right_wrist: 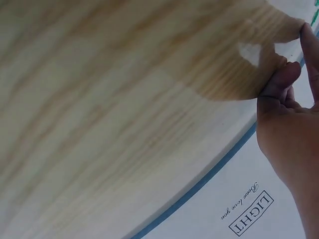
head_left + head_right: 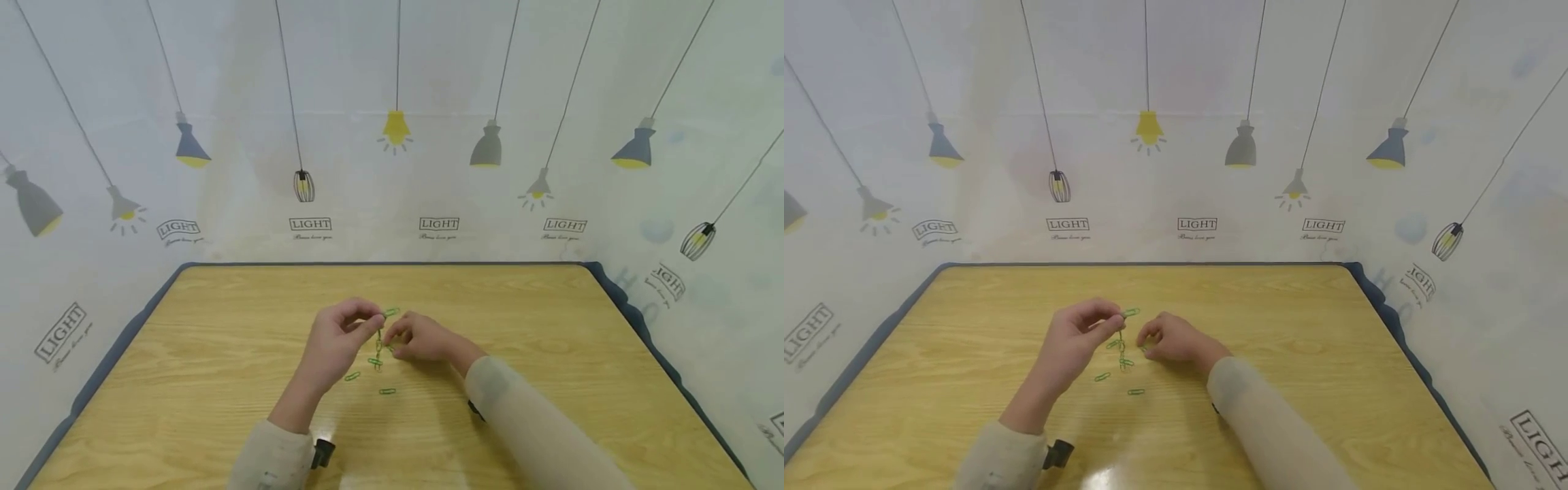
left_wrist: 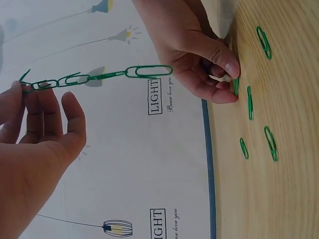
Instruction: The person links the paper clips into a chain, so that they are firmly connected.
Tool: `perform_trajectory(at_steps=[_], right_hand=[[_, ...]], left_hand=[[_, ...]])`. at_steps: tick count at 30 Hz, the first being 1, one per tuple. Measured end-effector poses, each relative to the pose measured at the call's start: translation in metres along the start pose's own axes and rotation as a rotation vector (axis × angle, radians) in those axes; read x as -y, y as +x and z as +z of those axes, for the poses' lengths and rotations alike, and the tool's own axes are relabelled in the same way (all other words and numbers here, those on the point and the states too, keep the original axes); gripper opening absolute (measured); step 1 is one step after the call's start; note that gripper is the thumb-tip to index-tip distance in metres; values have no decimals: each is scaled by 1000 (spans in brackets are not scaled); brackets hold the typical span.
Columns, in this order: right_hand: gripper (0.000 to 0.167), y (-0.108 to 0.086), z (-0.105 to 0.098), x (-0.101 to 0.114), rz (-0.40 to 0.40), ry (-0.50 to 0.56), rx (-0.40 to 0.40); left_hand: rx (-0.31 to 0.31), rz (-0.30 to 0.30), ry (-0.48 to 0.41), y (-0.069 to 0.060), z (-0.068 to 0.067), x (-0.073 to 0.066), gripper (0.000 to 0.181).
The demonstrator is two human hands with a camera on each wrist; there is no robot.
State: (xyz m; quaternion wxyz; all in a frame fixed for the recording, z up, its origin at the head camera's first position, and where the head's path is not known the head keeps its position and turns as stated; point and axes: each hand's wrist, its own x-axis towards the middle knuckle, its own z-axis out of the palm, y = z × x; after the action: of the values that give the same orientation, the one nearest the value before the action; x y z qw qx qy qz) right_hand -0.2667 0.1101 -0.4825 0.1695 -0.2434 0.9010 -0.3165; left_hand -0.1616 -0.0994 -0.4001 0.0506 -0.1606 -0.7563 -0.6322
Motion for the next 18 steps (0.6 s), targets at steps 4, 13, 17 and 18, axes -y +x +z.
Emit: perform_trajectory(at_steps=[4, 13, 17, 18], right_hand=[[12, 1, 1, -1, 31, 23, -13], [13, -1, 0, -1, 33, 71, -18], [13, 0, -1, 1, 37, 78, -6], [13, 0, -1, 1, 38, 79, -5]], left_hand=[[0, 5, -3, 1, 0, 0, 9], [-5, 36, -30, 0, -1, 5, 10], [-24, 55, -43, 0, 0, 6, 6], [-30, 59, -49, 0, 0, 6, 5]])
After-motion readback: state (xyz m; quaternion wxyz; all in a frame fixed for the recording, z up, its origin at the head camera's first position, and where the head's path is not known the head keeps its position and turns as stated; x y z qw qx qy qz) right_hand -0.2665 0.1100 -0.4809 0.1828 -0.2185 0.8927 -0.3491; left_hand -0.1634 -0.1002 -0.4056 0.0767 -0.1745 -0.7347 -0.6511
